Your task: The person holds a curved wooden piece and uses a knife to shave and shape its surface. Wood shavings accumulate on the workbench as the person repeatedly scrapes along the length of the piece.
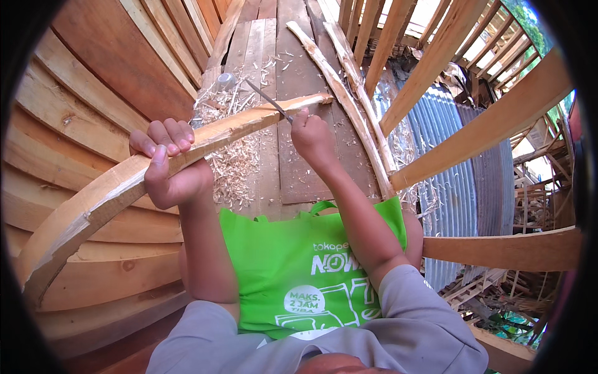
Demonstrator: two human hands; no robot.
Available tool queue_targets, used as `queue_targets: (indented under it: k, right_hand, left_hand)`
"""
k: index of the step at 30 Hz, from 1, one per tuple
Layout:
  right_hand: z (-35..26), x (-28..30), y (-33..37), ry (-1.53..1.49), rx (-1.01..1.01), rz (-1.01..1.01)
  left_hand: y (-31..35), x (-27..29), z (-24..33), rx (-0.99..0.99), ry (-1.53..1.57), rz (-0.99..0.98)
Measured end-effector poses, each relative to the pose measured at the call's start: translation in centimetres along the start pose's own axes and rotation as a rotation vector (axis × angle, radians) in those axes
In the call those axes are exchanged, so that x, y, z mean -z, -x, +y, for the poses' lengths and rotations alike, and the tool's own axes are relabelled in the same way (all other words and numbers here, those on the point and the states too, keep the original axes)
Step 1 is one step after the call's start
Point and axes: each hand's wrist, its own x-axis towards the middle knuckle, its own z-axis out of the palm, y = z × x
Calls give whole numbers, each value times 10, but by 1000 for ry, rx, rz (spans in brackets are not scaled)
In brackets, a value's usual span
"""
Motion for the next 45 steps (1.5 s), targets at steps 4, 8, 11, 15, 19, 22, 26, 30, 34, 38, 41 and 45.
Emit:
queue_targets:
  k: [4,8,11,15,19,22,26,30,34,38,41,45]
  right_hand:
    - [-49,3,48,67,267,-210]
    - [-12,-31,28,-33,342,118]
    - [-4,-29,29,31,276,141]
    - [20,-11,-11,19,65,43]
    - [5,-3,0,-25,-8,-52]
    - [41,-2,-36,-154,-201,-65]
    - [55,-16,-32,62,-133,-69]
    - [85,-27,-45,-8,-180,26]
    - [64,-17,-49,49,-180,-189]
    - [102,-34,-58,69,-85,-7]
    - [146,-34,-60,-120,-508,-122]
    - [103,-24,-48,-294,-674,-217]
  left_hand:
    - [-1,7,5,-22,-31,-19]
    - [-1,3,0,6,-36,-11]
    - [-1,2,2,13,-68,-24]
    - [-3,3,1,11,-59,-41]
    - [-3,10,3,23,8,-99]
    - [-5,6,4,51,25,-165]
    - [-6,10,5,52,25,-180]
    - [-6,3,4,73,20,-221]
    - [-14,15,11,64,-4,-296]
    - [-10,10,4,98,48,-314]
    - [-9,2,3,36,66,-209]
    - [-2,0,7,-19,-27,-51]
